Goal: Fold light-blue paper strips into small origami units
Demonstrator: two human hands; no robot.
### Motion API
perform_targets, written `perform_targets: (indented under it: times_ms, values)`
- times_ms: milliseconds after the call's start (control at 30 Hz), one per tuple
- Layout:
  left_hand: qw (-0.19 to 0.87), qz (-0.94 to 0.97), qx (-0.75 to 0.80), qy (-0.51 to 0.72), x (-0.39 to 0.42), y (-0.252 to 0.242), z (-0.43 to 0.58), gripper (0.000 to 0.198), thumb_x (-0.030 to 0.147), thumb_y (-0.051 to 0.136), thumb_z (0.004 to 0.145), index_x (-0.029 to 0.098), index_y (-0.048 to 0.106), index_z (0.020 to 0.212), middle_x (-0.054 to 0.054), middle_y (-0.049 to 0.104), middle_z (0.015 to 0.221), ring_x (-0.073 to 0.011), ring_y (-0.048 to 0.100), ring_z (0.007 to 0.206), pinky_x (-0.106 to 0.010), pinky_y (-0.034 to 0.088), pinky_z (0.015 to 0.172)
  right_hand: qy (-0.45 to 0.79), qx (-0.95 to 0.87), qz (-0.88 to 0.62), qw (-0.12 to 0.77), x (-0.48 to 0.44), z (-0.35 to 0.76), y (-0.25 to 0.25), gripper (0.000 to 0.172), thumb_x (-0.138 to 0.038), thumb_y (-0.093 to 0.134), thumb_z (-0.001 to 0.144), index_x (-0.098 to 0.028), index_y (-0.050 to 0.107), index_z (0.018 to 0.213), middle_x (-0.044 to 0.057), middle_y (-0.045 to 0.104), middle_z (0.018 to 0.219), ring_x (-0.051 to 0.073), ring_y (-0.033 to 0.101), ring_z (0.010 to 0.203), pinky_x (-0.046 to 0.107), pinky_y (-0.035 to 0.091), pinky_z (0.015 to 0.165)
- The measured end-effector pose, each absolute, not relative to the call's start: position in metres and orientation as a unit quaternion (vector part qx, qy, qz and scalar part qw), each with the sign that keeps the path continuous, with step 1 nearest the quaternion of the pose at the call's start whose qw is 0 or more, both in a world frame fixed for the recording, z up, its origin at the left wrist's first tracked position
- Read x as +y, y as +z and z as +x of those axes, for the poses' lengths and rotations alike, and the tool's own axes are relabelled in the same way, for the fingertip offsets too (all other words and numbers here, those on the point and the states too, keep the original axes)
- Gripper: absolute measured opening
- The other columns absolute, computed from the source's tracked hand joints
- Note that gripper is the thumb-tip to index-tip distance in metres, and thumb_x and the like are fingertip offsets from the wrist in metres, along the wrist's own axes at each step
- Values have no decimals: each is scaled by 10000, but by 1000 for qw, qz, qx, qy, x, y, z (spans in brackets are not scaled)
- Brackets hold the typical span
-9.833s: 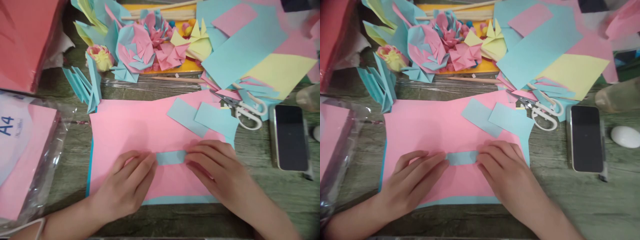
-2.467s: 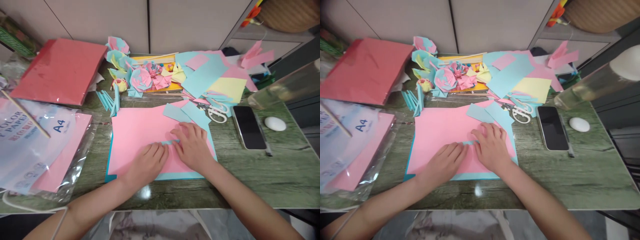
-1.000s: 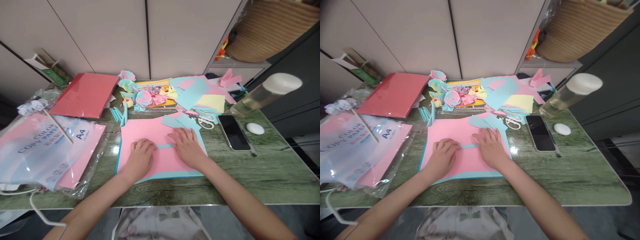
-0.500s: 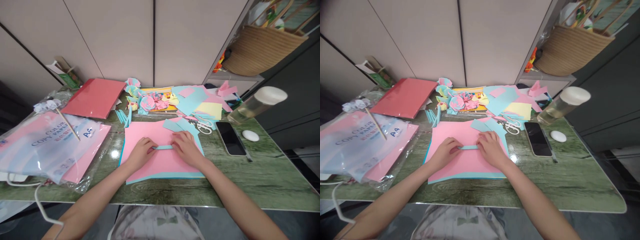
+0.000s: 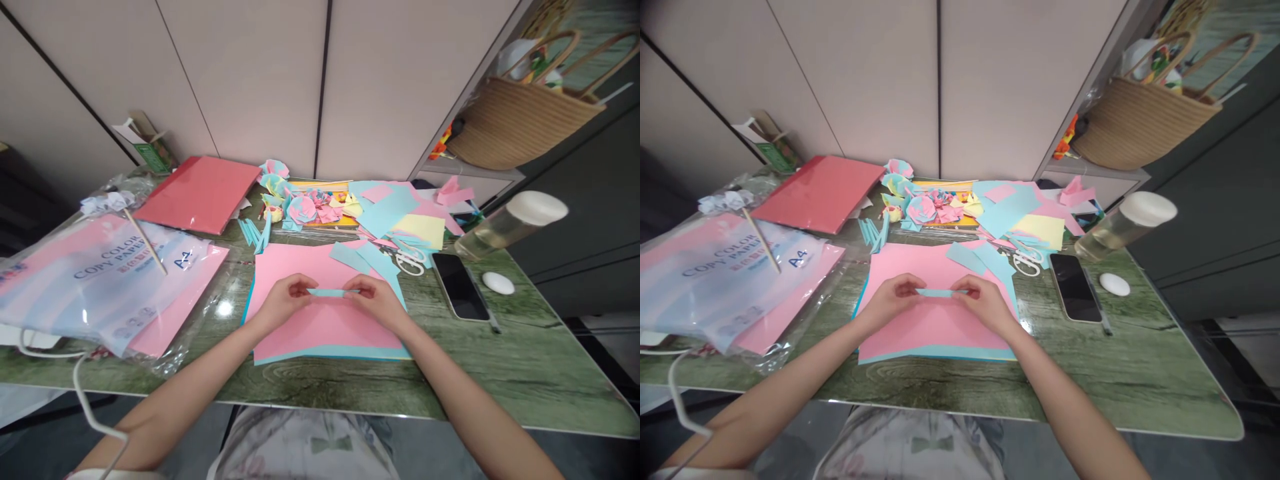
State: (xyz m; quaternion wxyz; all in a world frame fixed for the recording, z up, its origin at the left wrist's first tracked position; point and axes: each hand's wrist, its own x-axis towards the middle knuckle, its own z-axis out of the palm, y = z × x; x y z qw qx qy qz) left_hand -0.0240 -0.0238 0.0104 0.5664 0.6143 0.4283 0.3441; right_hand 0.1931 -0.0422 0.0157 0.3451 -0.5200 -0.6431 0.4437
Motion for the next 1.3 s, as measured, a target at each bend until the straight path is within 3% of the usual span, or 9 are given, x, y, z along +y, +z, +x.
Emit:
perform_targets:
  times_ms: [233, 500, 667, 833, 1067, 1300]
  values:
    - [653, 519, 396, 385, -26, 6, -26, 233, 108, 606, 614, 163, 564, 837, -3, 546, 795, -102, 515, 692, -205, 394, 604, 471, -606, -519, 375, -43, 189, 15, 215, -303, 631, 664, -195, 574, 841, 0, 611, 708, 130, 557, 681, 252, 396, 629]
    - [639, 545, 355, 410, -24, 11, -24, 289, 97, 595, 621, 166, 541, 897, -1, 507, 772, -111, 496, 718, -208, 399, 605, 428, -621, -520, 400, -45, 187, 16, 167, -267, 627, 672, -203, 579, 818, -18, 585, 649, 121, 536, 635, 248, 367, 608]
    - [592, 610, 372, 373, -22, 11, -24, 302, 128, 579, 656, 164, 545, 954, -27, 547, 830, -138, 525, 803, -230, 408, 669, 415, -627, -535, 384, -44, 187, 14, 200, -285, 616, 680, -210, 593, 864, -6, 609, 706, 130, 549, 672, 254, 378, 627]
    - [528, 641, 435, 348, -24, 9, -23, 234, 258, 642, 653, 151, 577, 850, -35, 592, 824, -102, 514, 635, -224, 406, 594, 380, -652, -538, 376, -46, 189, 18, 177, -279, 596, 703, -228, 599, 872, -8, 611, 734, 130, 550, 699, 257, 386, 651]
    - [523, 654, 427, 341, -25, 10, -21, 280, 319, 652, 646, 159, 590, 866, -42, 603, 852, -117, 534, 669, -229, 423, 606, 349, -676, -533, 370, -49, 189, 21, 165, -284, 584, 716, -237, 603, 873, 7, 624, 808, 139, 550, 726, 266, 402, 660]
    - [532, 642, 436, 339, -26, 10, -23, 145, 231, 634, 651, 148, 583, 758, -18, 593, 740, -116, 527, 656, -222, 400, 590, 359, -684, -526, 355, -51, 187, 24, 157, -257, 571, 733, -242, 596, 888, 0, 628, 868, 131, 548, 763, 261, 403, 693]
